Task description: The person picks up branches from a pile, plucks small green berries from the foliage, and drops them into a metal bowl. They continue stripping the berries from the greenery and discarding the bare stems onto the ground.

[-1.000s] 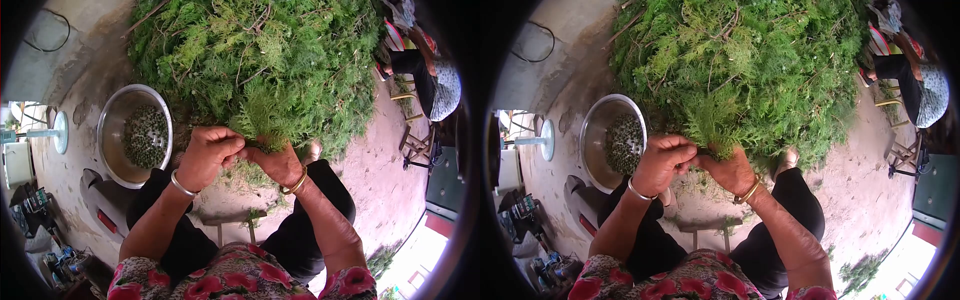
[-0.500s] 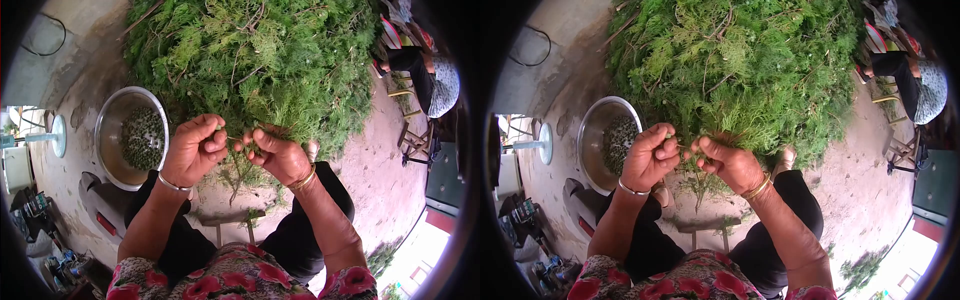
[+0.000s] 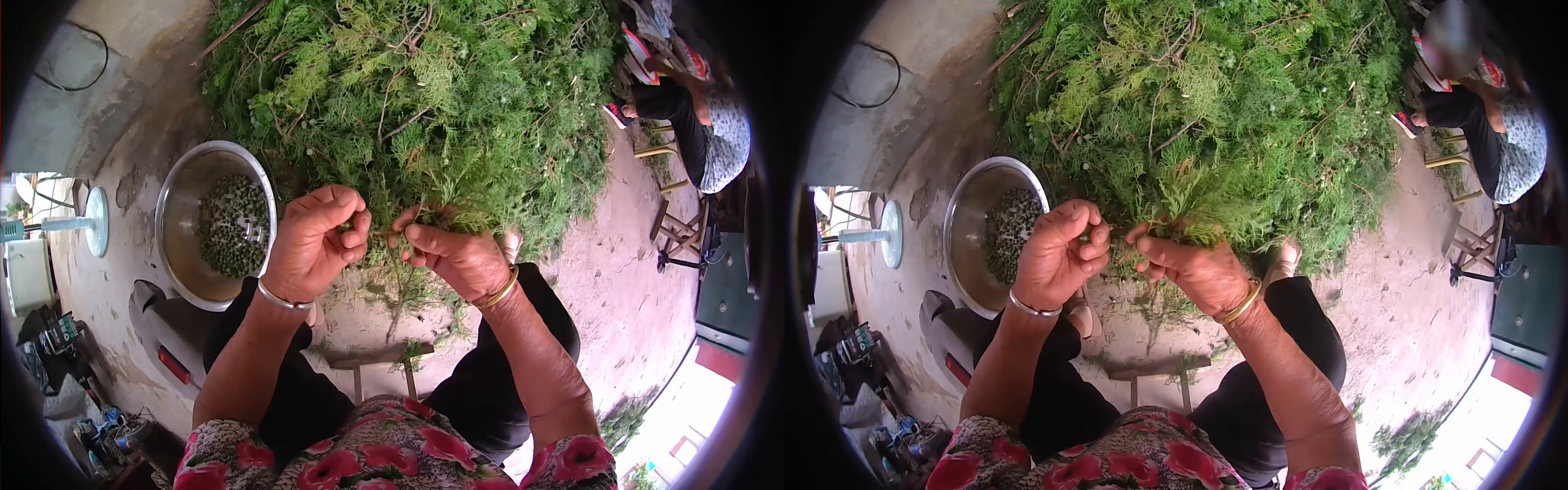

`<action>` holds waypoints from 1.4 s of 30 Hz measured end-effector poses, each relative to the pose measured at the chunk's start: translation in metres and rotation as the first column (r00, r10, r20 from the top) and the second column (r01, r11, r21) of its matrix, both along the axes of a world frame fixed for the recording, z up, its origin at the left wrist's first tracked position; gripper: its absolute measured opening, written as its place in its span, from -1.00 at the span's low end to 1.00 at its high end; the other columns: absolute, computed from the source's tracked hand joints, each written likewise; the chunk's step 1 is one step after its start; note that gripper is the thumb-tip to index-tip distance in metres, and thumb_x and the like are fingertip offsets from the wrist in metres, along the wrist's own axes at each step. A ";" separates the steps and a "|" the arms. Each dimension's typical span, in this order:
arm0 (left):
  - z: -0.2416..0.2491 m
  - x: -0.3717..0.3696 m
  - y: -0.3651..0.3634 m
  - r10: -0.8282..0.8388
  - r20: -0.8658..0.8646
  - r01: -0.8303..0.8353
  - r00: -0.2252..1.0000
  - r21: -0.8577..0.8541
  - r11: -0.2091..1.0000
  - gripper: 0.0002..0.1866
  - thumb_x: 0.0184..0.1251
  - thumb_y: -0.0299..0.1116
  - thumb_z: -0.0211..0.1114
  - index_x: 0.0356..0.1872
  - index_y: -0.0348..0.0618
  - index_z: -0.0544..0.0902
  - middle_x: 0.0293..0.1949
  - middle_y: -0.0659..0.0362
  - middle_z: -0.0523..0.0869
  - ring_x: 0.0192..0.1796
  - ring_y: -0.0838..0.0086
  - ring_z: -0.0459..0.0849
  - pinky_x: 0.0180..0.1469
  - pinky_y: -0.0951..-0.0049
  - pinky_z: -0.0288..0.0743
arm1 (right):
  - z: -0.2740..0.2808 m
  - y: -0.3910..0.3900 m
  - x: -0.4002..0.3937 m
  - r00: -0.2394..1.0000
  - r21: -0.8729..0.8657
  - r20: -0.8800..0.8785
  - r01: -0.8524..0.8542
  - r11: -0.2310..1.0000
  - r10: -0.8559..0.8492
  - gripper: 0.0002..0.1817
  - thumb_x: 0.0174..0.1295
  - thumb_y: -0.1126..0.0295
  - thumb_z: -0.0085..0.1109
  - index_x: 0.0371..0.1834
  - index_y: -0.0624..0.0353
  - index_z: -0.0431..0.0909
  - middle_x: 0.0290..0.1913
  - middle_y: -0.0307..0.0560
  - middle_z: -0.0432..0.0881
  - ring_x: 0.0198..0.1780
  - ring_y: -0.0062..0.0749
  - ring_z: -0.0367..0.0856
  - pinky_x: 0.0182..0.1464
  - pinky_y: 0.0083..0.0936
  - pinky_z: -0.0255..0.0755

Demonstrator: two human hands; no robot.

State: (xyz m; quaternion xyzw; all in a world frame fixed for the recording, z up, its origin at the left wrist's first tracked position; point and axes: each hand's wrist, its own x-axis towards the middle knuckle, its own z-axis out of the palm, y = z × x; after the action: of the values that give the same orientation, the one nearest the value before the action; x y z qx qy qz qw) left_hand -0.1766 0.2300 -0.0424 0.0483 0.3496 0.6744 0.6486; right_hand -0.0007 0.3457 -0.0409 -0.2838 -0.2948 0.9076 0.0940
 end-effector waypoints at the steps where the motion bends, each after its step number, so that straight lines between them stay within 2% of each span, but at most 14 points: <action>1: 0.002 0.004 0.001 0.022 -0.033 -0.023 0.999 -0.027 0.999 -0.87 0.33 -0.38 0.23 -0.29 -0.23 0.54 -0.44 0.14 0.58 -0.50 0.56 0.46 -0.49 0.55 0.34 | 0.004 -0.002 0.001 0.994 0.121 0.112 -0.034 0.992 0.020 -0.70 0.15 0.46 0.25 -0.05 0.29 0.53 -0.21 -0.13 0.64 -0.26 -0.51 0.58 -0.20 -0.58 0.44; 6: 0.010 0.013 0.005 0.010 -0.221 -0.035 0.975 -0.111 0.993 -0.88 0.26 -0.42 0.31 -0.36 -0.25 0.58 -0.52 0.19 0.56 -0.54 0.61 0.43 -0.55 0.59 0.28 | -0.012 0.002 0.004 0.967 0.628 0.226 -0.239 0.741 0.121 -0.64 0.12 0.24 0.37 -0.13 0.23 0.55 -0.26 -0.14 0.66 -0.28 -0.54 0.57 -0.23 -0.53 0.47; 10: 0.011 0.017 0.007 0.008 -0.251 -0.045 0.968 -0.141 0.989 -0.87 0.23 -0.43 0.33 -0.37 -0.27 0.59 -0.56 0.22 0.55 -0.57 0.65 0.42 -0.57 0.62 0.25 | -0.013 -0.001 0.006 0.953 0.641 0.232 -0.301 0.706 0.196 -0.66 0.15 0.23 0.34 -0.16 0.24 0.55 -0.32 -0.14 0.65 -0.29 -0.52 0.58 -0.25 -0.52 0.46; 13: 0.008 0.020 0.005 -0.055 -0.309 -0.008 0.949 -0.198 0.980 -0.88 0.24 -0.43 0.31 -0.36 -0.27 0.58 -0.56 0.23 0.54 -0.57 0.65 0.41 -0.56 0.64 0.23 | -0.005 -0.002 -0.002 0.993 0.053 0.062 0.098 0.994 -0.101 -0.80 0.29 0.31 0.17 -0.22 0.24 0.54 -0.47 -0.21 0.56 -0.40 -0.50 0.54 -0.39 -0.65 0.33; 15: 0.007 0.025 0.005 -0.116 -0.360 0.034 0.926 -0.226 0.974 -0.89 0.25 -0.43 0.29 -0.35 -0.26 0.58 -0.56 0.25 0.53 -0.57 0.65 0.40 -0.54 0.65 0.22 | -0.003 0.008 0.003 0.989 0.040 0.091 0.114 0.993 -0.117 -0.81 0.27 0.32 0.20 -0.22 0.22 0.53 -0.39 -0.18 0.59 -0.37 -0.53 0.55 -0.38 -0.63 0.35; 21: 0.016 0.034 0.009 -0.021 -0.833 -0.166 0.553 -0.135 0.977 -0.93 0.22 -0.53 0.30 -0.33 -0.34 0.65 -0.57 0.25 0.58 -0.58 0.71 0.43 -0.56 0.67 0.28 | 0.005 0.005 0.001 0.962 0.254 0.267 -0.013 0.967 -0.057 -0.75 0.18 0.39 0.31 -0.15 0.22 0.50 -0.40 -0.15 0.65 -0.49 -0.59 0.54 -0.48 -0.66 0.36; 23: 0.011 0.035 0.009 0.188 -0.961 -0.127 0.203 0.165 0.978 -0.87 0.14 -0.53 0.38 -0.30 -0.33 0.67 -0.46 0.18 0.70 -0.48 0.66 0.62 -0.48 0.66 0.44 | 0.002 0.003 0.002 0.977 0.330 0.212 -0.047 0.943 -0.025 -0.75 0.16 0.40 0.32 -0.16 0.23 0.51 -0.41 -0.15 0.65 -0.50 -0.58 0.55 -0.47 -0.64 0.39; 27: 0.009 0.039 0.011 0.117 -0.982 0.002 0.146 0.119 0.993 -0.84 0.10 -0.51 0.40 -0.30 -0.34 0.66 -0.49 0.09 0.70 -0.48 0.62 0.64 -0.48 0.58 0.45 | 0.002 0.003 0.006 0.954 0.508 0.276 -0.248 0.825 0.118 -0.85 0.14 0.41 0.27 -0.23 0.18 0.61 -0.26 -0.23 0.62 -0.29 -0.57 0.59 -0.29 -0.55 0.48; 30: 0.011 0.032 0.007 -0.214 -0.932 0.105 0.292 -0.191 0.976 -0.92 0.18 -0.55 0.32 -0.33 -0.35 0.66 -0.40 0.15 0.73 -0.46 0.65 0.63 -0.40 0.63 0.49 | -0.004 0.003 0.010 0.890 0.607 0.409 -0.432 0.667 0.204 -0.81 0.17 0.37 0.20 -0.15 0.10 0.61 -0.16 -0.30 0.58 -0.14 -0.52 0.56 -0.12 -0.51 0.45; 32: 0.011 0.032 0.006 -0.207 -0.934 0.108 0.290 -0.183 0.977 -0.93 0.20 -0.54 0.30 -0.35 -0.35 0.65 -0.42 0.16 0.73 -0.45 0.65 0.64 -0.39 0.63 0.49 | -0.022 0.000 0.019 0.898 0.730 0.385 -0.438 0.525 0.213 -0.77 0.18 0.34 0.18 -0.10 0.05 0.60 -0.13 -0.33 0.55 -0.06 -0.48 0.54 -0.01 -0.47 0.42; 35: 0.013 0.030 0.005 -0.175 -0.963 0.147 0.204 -0.147 0.978 -0.93 0.22 -0.54 0.27 -0.38 -0.37 0.63 -0.45 0.18 0.71 -0.47 0.65 0.62 -0.41 0.63 0.48 | -0.026 -0.002 0.022 0.967 0.713 0.197 -0.253 0.654 0.160 -0.68 0.14 0.28 0.20 -0.01 -0.01 0.57 -0.16 -0.33 0.55 -0.03 -0.41 0.52 0.13 -0.38 0.32; 37: 0.012 0.032 0.004 -0.149 -0.982 0.182 0.121 -0.125 0.975 -0.93 0.22 -0.56 0.26 -0.40 -0.38 0.62 -0.47 0.18 0.69 -0.48 0.64 0.61 -0.42 0.63 0.46 | -0.007 0.001 0.014 0.910 0.815 0.352 -0.414 0.407 0.221 -0.66 0.15 0.24 0.19 0.02 -0.04 0.57 -0.15 -0.33 0.55 0.04 -0.40 0.48 0.22 -0.31 0.20; 41: 0.021 0.027 0.004 -0.188 -0.672 0.132 0.716 -0.133 0.982 -0.85 0.24 -0.46 0.29 -0.42 -0.37 0.57 -0.56 0.18 0.62 -0.62 0.68 0.44 -0.60 0.63 0.25 | -0.011 0.004 0.015 0.885 0.826 0.366 -0.451 0.338 0.287 -0.71 0.20 0.22 0.22 -0.04 0.03 0.59 -0.20 -0.26 0.62 -0.11 -0.44 0.54 0.07 -0.38 0.37; 42: 0.026 0.023 0.003 -0.257 -0.464 0.175 0.848 -0.213 0.961 -0.85 0.25 -0.46 0.28 -0.41 -0.36 0.57 -0.56 0.21 0.59 -0.63 0.71 0.39 -0.62 0.66 0.20 | 0.013 0.006 0.010 0.891 0.645 0.340 -0.453 0.616 0.300 -0.72 0.19 0.23 0.25 -0.10 0.09 0.59 -0.23 -0.20 0.65 -0.23 -0.48 0.55 -0.09 -0.47 0.41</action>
State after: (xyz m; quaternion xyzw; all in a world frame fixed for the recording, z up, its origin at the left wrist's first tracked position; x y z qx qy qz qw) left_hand -0.1538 0.2331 -0.0163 0.2027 0.5475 0.5322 0.6132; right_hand 0.0089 0.3517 -0.0281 -0.2454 -0.6813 0.6891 -0.0277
